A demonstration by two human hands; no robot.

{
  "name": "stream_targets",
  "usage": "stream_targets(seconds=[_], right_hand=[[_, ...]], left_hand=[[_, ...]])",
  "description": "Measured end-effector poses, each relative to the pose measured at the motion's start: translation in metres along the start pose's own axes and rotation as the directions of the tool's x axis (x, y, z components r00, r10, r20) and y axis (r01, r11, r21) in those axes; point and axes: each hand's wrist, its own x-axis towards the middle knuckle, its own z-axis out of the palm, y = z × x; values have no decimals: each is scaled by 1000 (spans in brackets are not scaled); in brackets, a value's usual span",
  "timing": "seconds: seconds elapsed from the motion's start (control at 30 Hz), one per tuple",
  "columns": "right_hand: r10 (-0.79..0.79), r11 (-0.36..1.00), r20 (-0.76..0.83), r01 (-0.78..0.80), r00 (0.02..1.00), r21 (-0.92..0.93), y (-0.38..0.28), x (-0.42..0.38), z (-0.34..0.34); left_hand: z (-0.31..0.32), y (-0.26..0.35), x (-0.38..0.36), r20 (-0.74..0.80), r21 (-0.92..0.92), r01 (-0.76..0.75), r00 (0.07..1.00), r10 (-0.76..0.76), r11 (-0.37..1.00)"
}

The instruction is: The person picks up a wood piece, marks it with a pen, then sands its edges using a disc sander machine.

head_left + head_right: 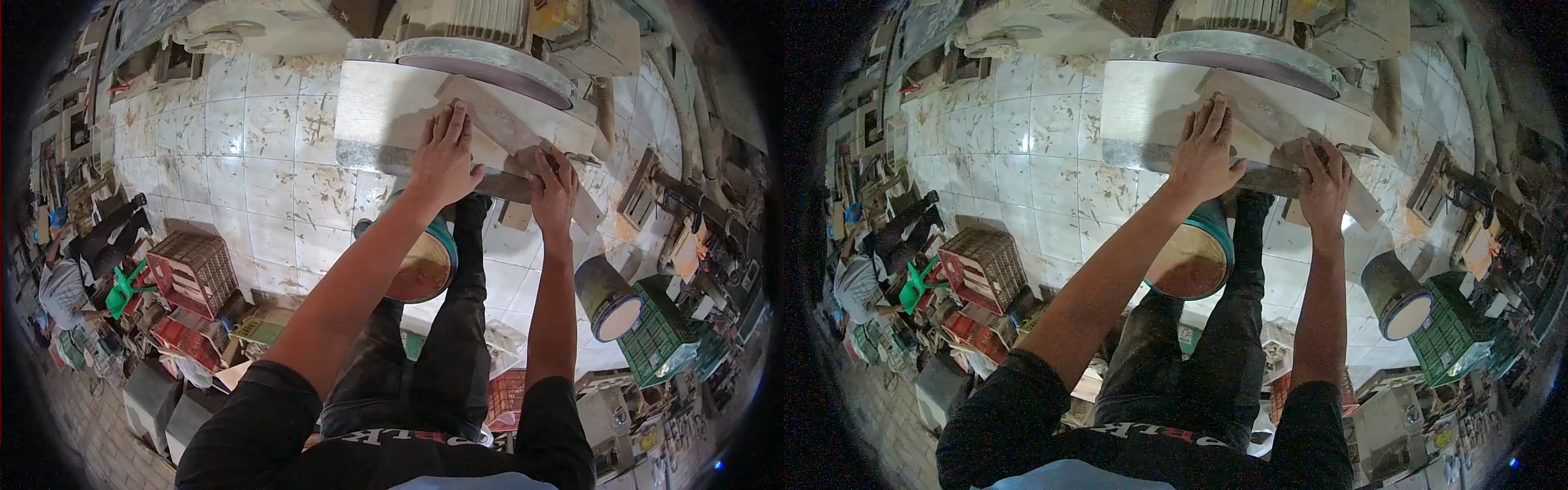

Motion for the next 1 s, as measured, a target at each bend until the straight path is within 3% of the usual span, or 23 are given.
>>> stream_targets(seconds=[0.23,0.53,0.7,0.77,0.83,0.9,1.0], right_hand=[[80,997,-13,-80,997,23,-15,-13,4],[130,991,-67,-132,989,-29,-50,-45,22],[153,984,-23,-150,988,96,-56,-51,21],[156,979,-3,-155,988,130,-51,-46,18],[103,995,-24,-103,994,0,-34,-35,15],[65,996,-41,-62,997,66,-22,-14,7],[36,997,-41,-33,999,69,-17,-5,0]], left_hand=[[-5,-9,0,39,43,-27,999,26,999],[-21,-39,3,119,151,-193,977,176,969],[-26,-50,7,121,139,-283,956,268,949],[-22,-43,5,102,138,-244,968,231,960],[-13,-33,2,85,140,-204,977,193,969],[-5,-20,-1,-10,92,-95,995,96,991],[-3,-11,0,-41,57,-46,998,49,997]])
